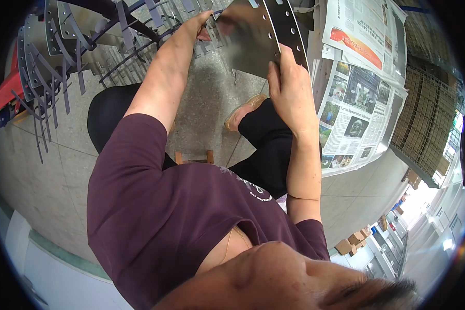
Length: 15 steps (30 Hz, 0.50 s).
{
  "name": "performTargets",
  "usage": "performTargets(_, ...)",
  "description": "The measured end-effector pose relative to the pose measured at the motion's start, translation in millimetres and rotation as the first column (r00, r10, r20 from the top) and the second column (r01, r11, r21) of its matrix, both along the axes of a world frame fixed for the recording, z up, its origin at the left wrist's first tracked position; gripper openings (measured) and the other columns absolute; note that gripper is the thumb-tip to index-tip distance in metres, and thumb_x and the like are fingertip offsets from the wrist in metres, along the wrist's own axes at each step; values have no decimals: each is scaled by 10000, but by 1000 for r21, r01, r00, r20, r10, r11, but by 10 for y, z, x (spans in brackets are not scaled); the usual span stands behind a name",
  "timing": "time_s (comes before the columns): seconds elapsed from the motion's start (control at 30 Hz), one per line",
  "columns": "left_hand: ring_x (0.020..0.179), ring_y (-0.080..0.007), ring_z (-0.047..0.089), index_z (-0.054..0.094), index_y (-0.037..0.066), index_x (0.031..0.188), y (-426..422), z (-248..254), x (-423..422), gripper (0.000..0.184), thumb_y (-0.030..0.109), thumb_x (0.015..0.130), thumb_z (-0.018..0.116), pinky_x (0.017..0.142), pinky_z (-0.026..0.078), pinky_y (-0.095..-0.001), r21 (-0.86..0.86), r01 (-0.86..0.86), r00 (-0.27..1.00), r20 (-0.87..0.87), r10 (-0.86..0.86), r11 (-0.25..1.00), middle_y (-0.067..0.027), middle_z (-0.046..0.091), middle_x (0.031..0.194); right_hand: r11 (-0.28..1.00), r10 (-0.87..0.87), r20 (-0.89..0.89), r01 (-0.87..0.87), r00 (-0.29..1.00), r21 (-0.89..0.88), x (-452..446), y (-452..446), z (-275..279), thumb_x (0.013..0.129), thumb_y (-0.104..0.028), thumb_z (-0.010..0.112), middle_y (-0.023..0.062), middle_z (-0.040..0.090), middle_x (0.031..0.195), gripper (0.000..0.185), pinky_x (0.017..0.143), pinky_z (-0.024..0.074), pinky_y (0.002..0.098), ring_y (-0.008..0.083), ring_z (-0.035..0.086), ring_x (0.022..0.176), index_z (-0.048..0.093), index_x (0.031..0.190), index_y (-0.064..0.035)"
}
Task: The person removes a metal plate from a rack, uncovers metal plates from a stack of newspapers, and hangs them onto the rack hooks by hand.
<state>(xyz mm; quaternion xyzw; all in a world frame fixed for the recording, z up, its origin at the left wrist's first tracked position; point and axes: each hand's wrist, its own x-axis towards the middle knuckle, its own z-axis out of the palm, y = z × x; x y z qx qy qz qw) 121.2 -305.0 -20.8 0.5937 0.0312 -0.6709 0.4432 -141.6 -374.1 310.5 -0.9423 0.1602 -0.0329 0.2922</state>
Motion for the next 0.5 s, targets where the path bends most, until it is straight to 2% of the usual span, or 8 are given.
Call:
performTargets(0.07,559,-248,602,628,-46,1010,-8,69,-22,780,656,854,326,532,489,-342,-23,2,1000,-12,-2,1000,-193,684,765,1000,9,-46,-9,999,-8,4,-25,10,879,-30,534,242,581,663,189,619,449,524,437,595,681,462,1048,16)
performTargets(0.1,430,-196,495,630,-27,972,-12,285,-92,718,592,899,274,411,376,-297,-24,-4,1000,-12,4,1000,-168,676,727,1000,8,-55,-8,998,-1,1,-27,8,878,-28,533,243,580,663,176,620,448,525,441,592,683,454,1030,14)
performTargets(0.17,434,-194,496,628,-21,985,-28,287,-98,696,570,914,267,411,377,-294,-13,-24,1000,-8,24,1000,-162,680,738,1000,8,-72,-7,997,14,3,-24,-2,876,-25,532,245,577,664,153,622,444,528,448,585,687,438,993,11)
performTargets(0.2,567,-244,605,624,-34,1038,-37,61,-41,732,611,884,314,532,491,-335,-2,-38,999,-4,38,999,-182,691,786,1000,7,-71,-6,997,6,4,-22,-7,878,-17,535,244,572,667,167,608,429,522,447,577,683,444,1014,13)
performTargets(0.27,694,-284,714,622,-39,1092,-88,-296,45,754,628,866,352,641,604,-367,-2,-43,999,-13,43,999,-189,707,840,1000,3,-72,-3,997,-9,-5,-8,-24,881,0,543,242,563,673,198,579,397,508,445,559,674,456,1058,17)
performTargets(0.37,675,-254,715,627,-18,1094,-142,-410,69,674,558,899,336,605,602,-341,-35,-52,998,-26,51,998,-156,716,850,1000,20,-48,-21,999,-24,-9,-39,-64,878,4,546,239,561,663,190,574,394,510,445,557,661,447,1040,21)
performTargets(0.43,661,-235,715,629,-8,1092,-95,-194,-19,629,518,912,334,580,599,-323,-40,-101,995,-3,101,994,-136,720,846,999,16,-46,-17,999,-27,-10,-25,-65,878,5,547,238,558,659,180,571,394,507,446,555,662,445,1025,19)
performTargets(0.5,461,-235,593,608,-28,1013,-119,-102,-58,649,505,956,242,392,456,-307,-66,-161,986,-44,158,985,-178,675,740,1000,12,-48,-13,999,-24,-11,-15,-60,876,5,549,237,555,657,175,568,394,505,446,553,662,442,1014,17)
